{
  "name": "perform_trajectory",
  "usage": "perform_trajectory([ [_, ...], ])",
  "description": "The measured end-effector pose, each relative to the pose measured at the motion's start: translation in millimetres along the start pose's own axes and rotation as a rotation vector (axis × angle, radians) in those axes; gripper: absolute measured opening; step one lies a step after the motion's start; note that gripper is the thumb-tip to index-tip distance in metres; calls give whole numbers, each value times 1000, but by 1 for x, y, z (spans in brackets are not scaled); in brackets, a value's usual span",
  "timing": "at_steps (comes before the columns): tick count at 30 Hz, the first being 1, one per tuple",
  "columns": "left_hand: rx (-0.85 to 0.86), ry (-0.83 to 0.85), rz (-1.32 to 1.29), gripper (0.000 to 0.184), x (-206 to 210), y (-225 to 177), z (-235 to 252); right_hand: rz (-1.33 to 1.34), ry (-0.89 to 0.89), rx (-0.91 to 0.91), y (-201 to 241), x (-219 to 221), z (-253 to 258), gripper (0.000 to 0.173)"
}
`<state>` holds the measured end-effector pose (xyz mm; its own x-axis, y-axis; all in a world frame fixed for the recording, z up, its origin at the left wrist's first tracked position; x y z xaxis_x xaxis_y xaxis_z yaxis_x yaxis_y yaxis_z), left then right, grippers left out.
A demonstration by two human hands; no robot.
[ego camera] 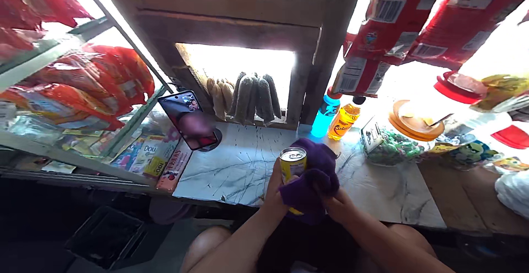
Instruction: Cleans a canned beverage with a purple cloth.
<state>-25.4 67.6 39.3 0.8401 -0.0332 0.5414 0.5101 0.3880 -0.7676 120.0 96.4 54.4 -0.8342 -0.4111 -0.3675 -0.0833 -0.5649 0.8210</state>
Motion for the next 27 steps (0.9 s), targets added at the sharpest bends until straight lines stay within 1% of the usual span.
perform_trajectory([
  [2, -59, -93, -219, 74, -3, 3, 11, -92, 29, -52, -1, 2, 1, 31],
  [3, -38, -148, -275, 70, -6, 1, 18, -130, 50, -83, -1, 3, 1, 32],
  [5, -46, -239, -263, 57, -10, -6, 23, -227, 103, -159, 2, 5, 4, 32],
  [6, -97, -322, -211, 55, -15, -6, 24, -277, 136, -187, 4, 7, 4, 33],
  [8, -244, -498, -214, 64, -19, -3, 24, -379, 181, -203, 7, 9, 3, 37],
  [9, -297, -536, -214, 65, -18, -3, 24, -429, 189, -206, 7, 10, 3, 39],
  [10, -315, -503, -203, 65, -17, -3, 22, -465, 190, -215, 7, 11, 2, 42],
  [11, -289, -431, -186, 65, -16, -3, 19, -484, 190, -224, 7, 11, 1, 46],
  [12, -222, -327, -155, 66, -16, 0, 15, -492, 194, -226, 8, 10, 1, 50],
  [13, -164, -229, -97, 71, -14, 2, 10, -491, 191, -224, 12, 7, 1, 53],
  [14, -142, -179, -53, 82, -10, 4, 5, -487, 179, -215, 15, 3, 1, 52],
  [16, -193, -154, -22, 99, 5, 9, -8, -487, 156, -178, 23, -6, 3, 50],
  [17, -216, -99, 23, 97, 13, 10, -15, -487, 124, -150, 24, -11, 3, 46],
  [18, -189, 0, 89, 91, 21, 10, -20, -466, 79, -117, 23, -15, 3, 42],
  [19, -128, 108, 131, 82, 27, 10, -26, -397, 44, -72, 20, -18, 2, 39],
  [20, -75, 187, 136, 71, 30, 11, -29, -280, 14, -14, 16, -20, 0, 35],
  [22, -39, 266, 118, 54, 32, 12, -32, -17, -83, 112, 14, -20, -3, 23],
  [23, -36, 280, 113, 51, 32, 12, -33, 86, -124, 147, 14, -19, -4, 21],
  [25, -4, 250, 129, 48, 30, 8, -34, 187, -163, 154, 13, -10, -6, 24],
  [27, 48, 147, 133, 48, 23, 5, -33, 134, -157, 116, 12, 4, -10, 23],
])
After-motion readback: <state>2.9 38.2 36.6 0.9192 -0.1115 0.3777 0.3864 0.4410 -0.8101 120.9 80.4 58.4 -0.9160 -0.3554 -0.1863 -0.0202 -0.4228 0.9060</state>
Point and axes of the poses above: each hand's wrist, its own z-axis towards the middle knuckle, its own x-axis out of the palm, y = z × x, the point moved 6 cm from there along z, towards the middle knuckle, and after that the axes turned 14 degrees about -z, right-handed, at the moved point
